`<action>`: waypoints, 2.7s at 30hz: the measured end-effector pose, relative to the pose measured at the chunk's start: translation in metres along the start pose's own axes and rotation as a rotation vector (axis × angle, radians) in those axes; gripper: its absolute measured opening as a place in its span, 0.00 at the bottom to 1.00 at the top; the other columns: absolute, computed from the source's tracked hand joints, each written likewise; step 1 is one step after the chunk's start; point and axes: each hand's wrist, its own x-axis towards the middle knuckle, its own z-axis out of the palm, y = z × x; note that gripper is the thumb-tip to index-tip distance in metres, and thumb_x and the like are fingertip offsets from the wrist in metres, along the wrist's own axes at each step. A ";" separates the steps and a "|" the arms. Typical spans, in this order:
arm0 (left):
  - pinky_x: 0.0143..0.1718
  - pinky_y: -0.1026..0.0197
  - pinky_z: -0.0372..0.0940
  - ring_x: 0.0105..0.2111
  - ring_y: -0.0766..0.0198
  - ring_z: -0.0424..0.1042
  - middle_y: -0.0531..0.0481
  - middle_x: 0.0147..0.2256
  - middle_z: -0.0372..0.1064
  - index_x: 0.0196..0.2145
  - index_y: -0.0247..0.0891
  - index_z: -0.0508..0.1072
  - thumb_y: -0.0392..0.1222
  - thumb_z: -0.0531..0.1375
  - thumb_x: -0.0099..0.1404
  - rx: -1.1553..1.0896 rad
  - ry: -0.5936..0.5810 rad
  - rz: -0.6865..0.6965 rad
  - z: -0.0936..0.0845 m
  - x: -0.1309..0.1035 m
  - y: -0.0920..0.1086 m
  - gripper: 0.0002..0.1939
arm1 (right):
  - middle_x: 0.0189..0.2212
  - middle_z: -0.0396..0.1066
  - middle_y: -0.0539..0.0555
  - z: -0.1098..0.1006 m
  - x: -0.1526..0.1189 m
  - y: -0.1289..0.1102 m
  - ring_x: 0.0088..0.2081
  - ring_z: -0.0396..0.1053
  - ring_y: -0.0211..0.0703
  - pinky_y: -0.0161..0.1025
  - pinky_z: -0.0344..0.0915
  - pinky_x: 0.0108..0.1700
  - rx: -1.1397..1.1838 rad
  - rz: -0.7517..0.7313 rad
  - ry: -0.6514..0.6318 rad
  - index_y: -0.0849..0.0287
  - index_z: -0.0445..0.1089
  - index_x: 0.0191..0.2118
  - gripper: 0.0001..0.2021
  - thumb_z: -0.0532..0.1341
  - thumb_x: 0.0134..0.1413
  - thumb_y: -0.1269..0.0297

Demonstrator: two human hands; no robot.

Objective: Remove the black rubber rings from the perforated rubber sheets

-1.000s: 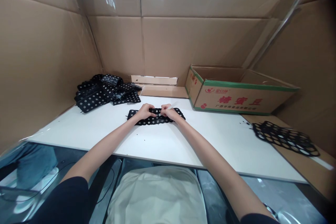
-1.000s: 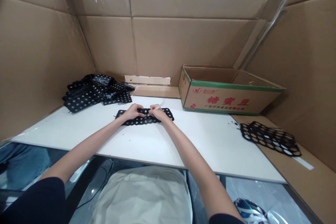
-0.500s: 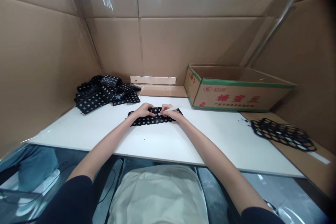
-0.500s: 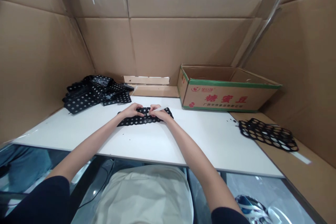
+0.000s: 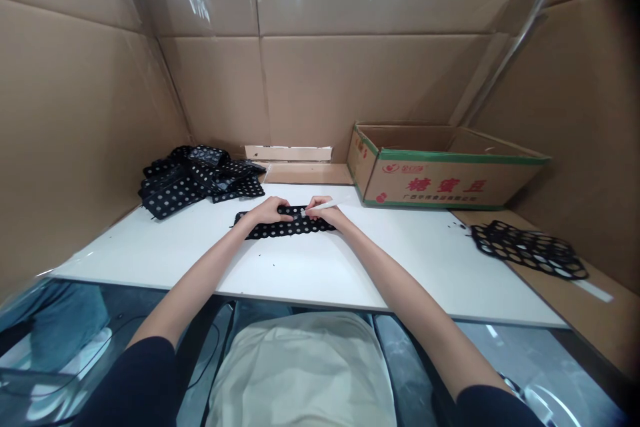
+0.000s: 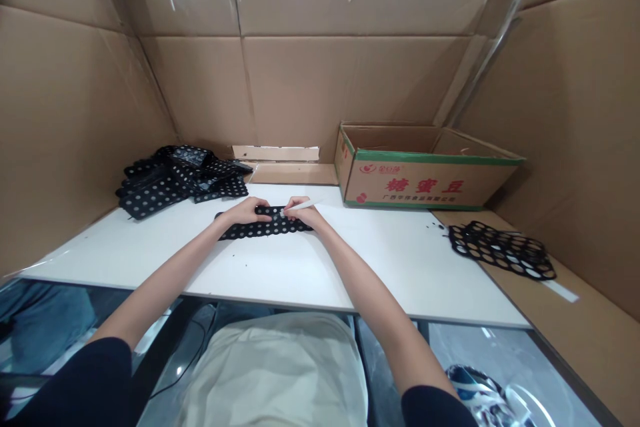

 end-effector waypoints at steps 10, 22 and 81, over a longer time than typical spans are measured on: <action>0.31 0.64 0.54 0.27 0.65 0.61 0.55 0.23 0.64 0.25 0.34 0.70 0.50 0.63 0.49 -0.123 0.074 -0.048 0.012 0.006 0.000 0.14 | 0.17 0.67 0.48 -0.002 0.000 0.002 0.20 0.64 0.35 0.33 0.59 0.25 -0.022 0.009 -0.012 0.63 0.69 0.25 0.10 0.66 0.35 0.61; 0.31 0.64 0.55 0.29 0.62 0.64 0.52 0.24 0.66 0.28 0.35 0.71 0.45 0.61 0.53 -0.065 0.101 -0.024 0.017 0.004 0.003 0.10 | 0.20 0.69 0.49 -0.002 -0.001 0.004 0.22 0.64 0.36 0.34 0.60 0.27 -0.050 -0.035 -0.018 0.62 0.70 0.25 0.10 0.65 0.37 0.61; 0.30 0.64 0.56 0.29 0.61 0.66 0.49 0.29 0.70 0.30 0.35 0.72 0.51 0.59 0.54 0.134 0.014 -0.010 0.007 -0.001 0.011 0.15 | 0.15 0.64 0.46 -0.003 0.000 -0.003 0.19 0.61 0.33 0.31 0.55 0.23 0.013 -0.001 -0.054 0.62 0.66 0.23 0.07 0.64 0.35 0.65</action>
